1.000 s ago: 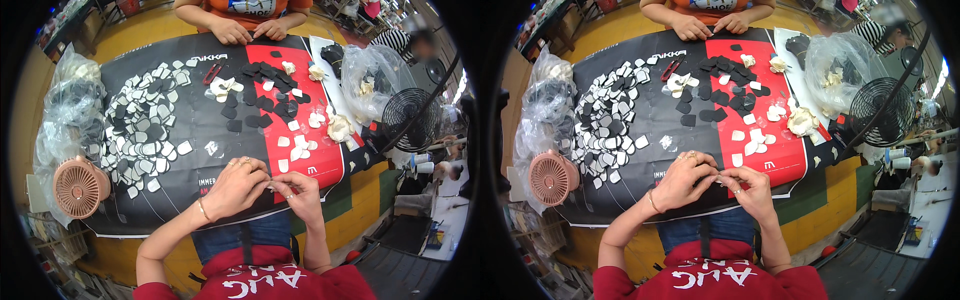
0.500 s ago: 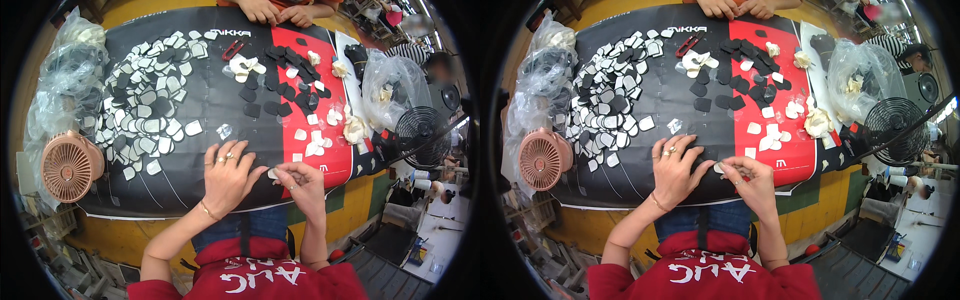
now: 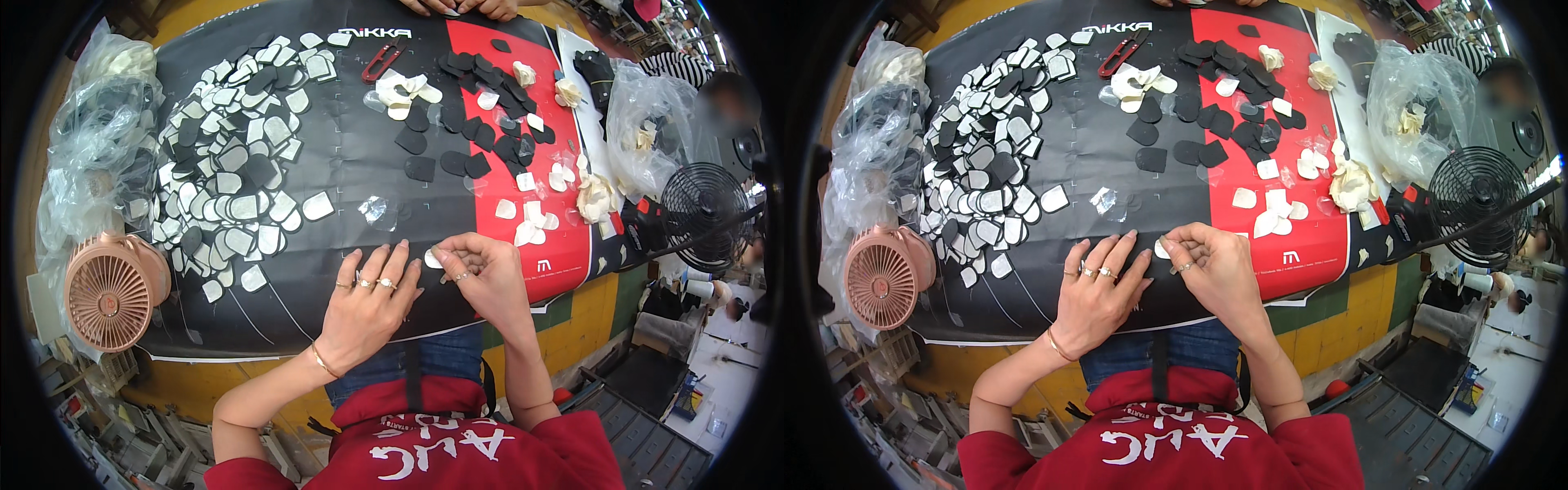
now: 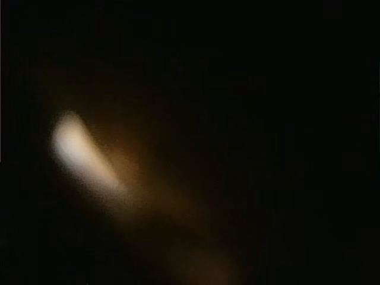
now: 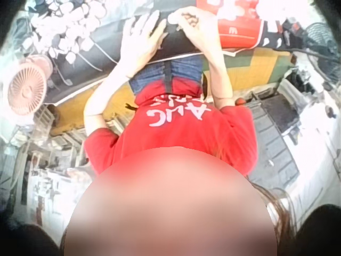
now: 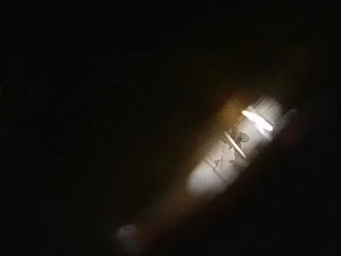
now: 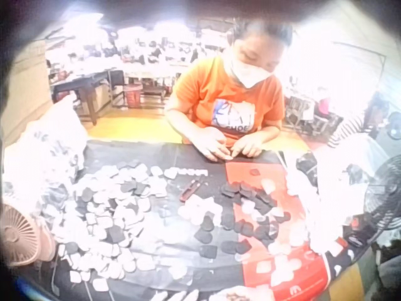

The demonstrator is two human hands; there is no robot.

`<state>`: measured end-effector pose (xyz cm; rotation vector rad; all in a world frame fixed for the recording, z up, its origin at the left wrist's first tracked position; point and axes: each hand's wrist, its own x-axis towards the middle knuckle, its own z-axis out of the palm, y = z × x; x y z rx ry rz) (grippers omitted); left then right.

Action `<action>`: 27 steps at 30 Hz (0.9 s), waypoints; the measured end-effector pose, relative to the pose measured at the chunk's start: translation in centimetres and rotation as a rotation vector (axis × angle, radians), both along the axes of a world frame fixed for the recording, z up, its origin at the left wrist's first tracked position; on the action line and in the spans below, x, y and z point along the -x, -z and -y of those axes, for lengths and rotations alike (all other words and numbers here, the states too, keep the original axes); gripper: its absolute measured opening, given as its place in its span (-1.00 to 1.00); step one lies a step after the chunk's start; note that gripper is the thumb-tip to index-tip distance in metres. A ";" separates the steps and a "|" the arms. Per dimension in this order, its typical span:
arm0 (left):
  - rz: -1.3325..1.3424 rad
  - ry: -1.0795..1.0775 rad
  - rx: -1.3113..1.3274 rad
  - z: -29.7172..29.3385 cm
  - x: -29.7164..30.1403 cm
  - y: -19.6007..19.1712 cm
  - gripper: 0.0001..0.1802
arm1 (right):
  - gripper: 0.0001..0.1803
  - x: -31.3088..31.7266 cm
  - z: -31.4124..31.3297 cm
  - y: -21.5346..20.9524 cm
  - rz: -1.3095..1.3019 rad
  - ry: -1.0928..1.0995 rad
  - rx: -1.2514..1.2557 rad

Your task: The person repeatedly picks small white and black foam pieces from a table and presses them together by hand to form small assemblies. They place the finished pieces back on the table while continuing the same process with new pieces.

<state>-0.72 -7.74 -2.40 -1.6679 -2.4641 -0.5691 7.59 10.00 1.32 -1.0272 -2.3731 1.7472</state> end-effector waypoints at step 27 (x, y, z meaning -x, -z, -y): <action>-0.017 0.035 0.069 -0.3 0.1 -0.4 -0.52 | -0.88 -0.1 1.9 0.2 -0.090 0.054 -0.241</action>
